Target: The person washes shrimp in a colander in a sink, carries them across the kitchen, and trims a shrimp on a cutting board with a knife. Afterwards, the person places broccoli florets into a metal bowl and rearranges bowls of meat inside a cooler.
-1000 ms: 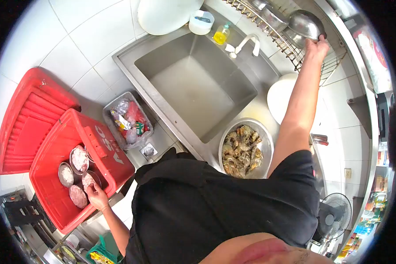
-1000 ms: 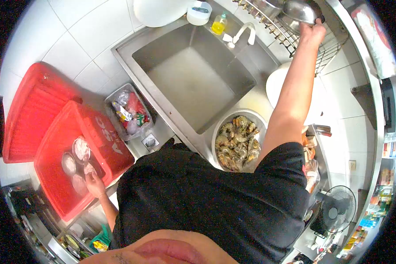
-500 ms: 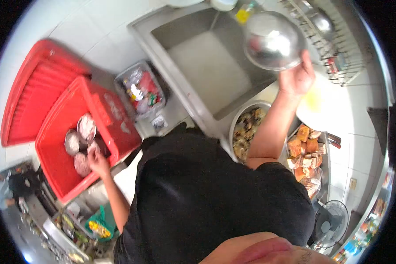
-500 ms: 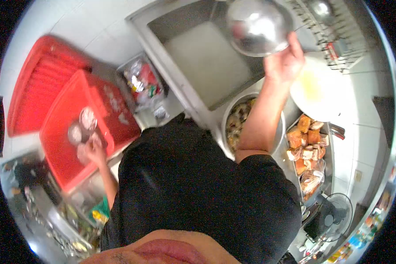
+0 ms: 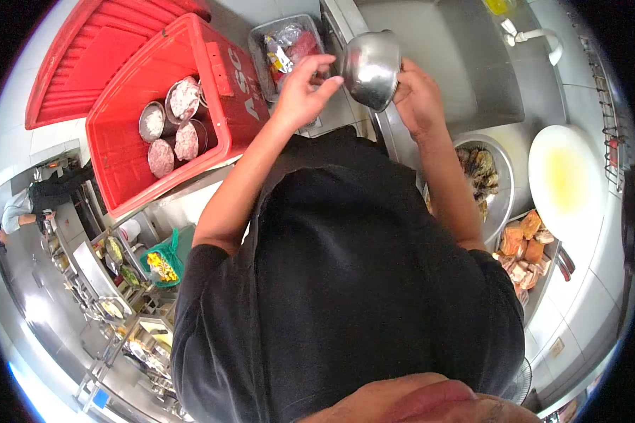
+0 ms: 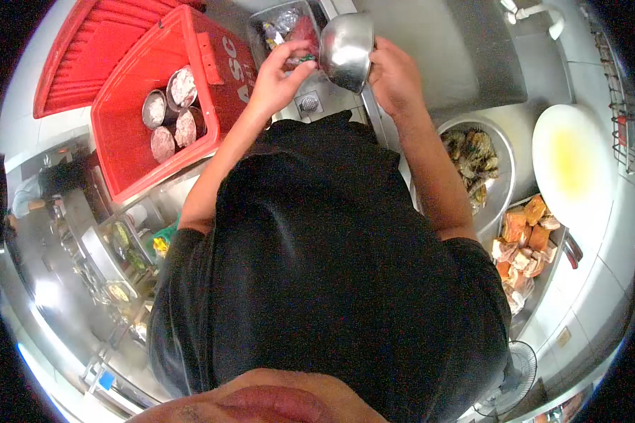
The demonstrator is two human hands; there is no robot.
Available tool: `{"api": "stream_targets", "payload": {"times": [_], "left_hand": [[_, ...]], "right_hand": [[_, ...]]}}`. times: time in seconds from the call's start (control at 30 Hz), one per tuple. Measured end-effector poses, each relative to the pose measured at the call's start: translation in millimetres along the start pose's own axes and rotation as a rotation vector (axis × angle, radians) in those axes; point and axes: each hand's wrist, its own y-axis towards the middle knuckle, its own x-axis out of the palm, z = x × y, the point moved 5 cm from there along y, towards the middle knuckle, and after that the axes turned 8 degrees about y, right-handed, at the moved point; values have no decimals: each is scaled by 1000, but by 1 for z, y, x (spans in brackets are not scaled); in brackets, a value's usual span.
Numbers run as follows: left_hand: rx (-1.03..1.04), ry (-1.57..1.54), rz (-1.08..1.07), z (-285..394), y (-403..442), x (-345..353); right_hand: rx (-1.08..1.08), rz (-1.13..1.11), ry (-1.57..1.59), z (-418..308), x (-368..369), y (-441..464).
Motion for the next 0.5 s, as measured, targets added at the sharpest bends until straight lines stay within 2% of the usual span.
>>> {"api": "stream_targets", "payload": {"times": [0.13, 0.23, 0.3, 0.37, 0.43, 0.47, 0.5], "left_hand": [[17, 25, -102, 1, 5, 15], [-82, -56, -173, -3, -2, 19], [-92, -116, -259, -1, -1, 23], [-10, -29, -320, -8, 6, 19], [-51, -35, -376, -18, 3, 17], [-39, -40, -421, -8, 1, 26], [-26, -44, -467, 3, -3, 40]], "right_hand": [[52, -49, 46, 16, -5, -12], [56, -5, 46, 26, 0, -25], [-7, 96, -20, 27, 16, -34], [-49, 164, -70, 41, 14, -33], [-53, 244, -156, 44, 10, -36], [-71, 217, -251, 60, -18, -41], [-177, 266, -421, 65, -40, -51]]}}
